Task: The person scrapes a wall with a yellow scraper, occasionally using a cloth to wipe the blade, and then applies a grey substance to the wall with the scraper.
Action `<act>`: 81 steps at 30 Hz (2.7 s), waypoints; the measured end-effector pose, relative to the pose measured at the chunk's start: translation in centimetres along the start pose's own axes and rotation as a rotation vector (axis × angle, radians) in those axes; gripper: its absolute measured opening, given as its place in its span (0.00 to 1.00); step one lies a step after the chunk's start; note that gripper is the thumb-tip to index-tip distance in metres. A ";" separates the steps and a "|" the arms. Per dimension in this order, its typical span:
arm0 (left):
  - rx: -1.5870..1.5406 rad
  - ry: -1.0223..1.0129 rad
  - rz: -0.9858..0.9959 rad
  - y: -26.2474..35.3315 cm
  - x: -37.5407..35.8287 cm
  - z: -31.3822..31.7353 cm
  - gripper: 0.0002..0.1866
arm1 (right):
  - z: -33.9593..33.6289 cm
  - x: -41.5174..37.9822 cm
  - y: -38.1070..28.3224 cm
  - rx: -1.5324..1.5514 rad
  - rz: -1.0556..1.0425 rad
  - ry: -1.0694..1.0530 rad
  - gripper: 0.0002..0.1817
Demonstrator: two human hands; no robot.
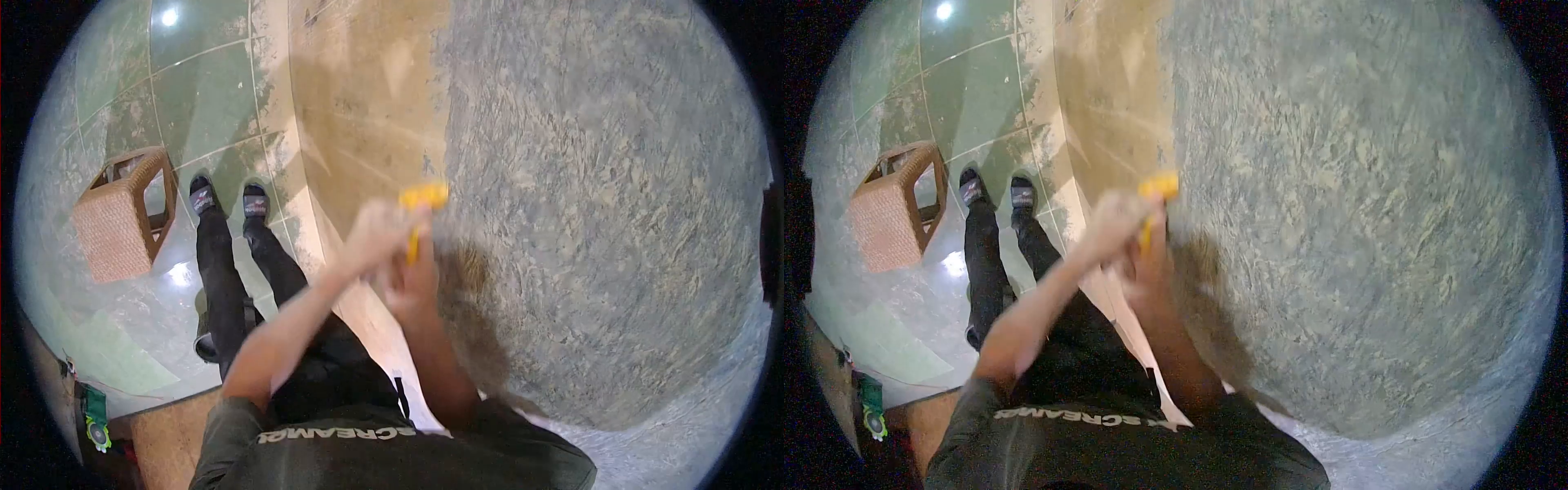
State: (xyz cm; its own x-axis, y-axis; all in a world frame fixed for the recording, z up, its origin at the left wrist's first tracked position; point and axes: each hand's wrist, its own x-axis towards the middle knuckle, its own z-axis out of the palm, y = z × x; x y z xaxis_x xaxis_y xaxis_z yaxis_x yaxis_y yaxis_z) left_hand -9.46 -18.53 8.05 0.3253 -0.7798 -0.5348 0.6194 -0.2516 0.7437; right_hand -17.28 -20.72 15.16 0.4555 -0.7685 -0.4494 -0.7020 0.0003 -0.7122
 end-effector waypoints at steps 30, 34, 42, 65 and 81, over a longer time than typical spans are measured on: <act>0.195 0.027 -0.003 5.2 4.7 -7.0 0.35 | 5.7 7.5 -5.1 1.056 0.489 -0.147 0.25; 0.277 -0.042 -0.031 0.4 1.2 -3.1 0.34 | 3.6 2.2 -4.7 0.932 0.619 -0.048 0.24; 0.077 0.039 -0.003 6.0 5.6 -6.7 0.33 | 6.2 8.5 -5.3 1.077 0.378 -0.216 0.23; 0.231 0.156 0.086 5.9 7.0 -7.7 0.33 | 6.1 9.3 -5.1 0.826 0.368 -0.092 0.23; 0.197 0.153 0.129 5.5 7.4 -7.4 0.34 | 7.8 11.1 -0.8 0.679 0.377 0.094 0.23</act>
State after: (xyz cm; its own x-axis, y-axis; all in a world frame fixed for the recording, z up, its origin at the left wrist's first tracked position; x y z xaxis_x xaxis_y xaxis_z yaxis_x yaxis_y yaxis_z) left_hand 1.64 -21.42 5.23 0.5058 -0.7206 -0.4742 0.4199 -0.2745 0.8650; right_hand -7.45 -24.30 6.52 0.1837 -0.6896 -0.7005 -0.2973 0.6403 -0.7083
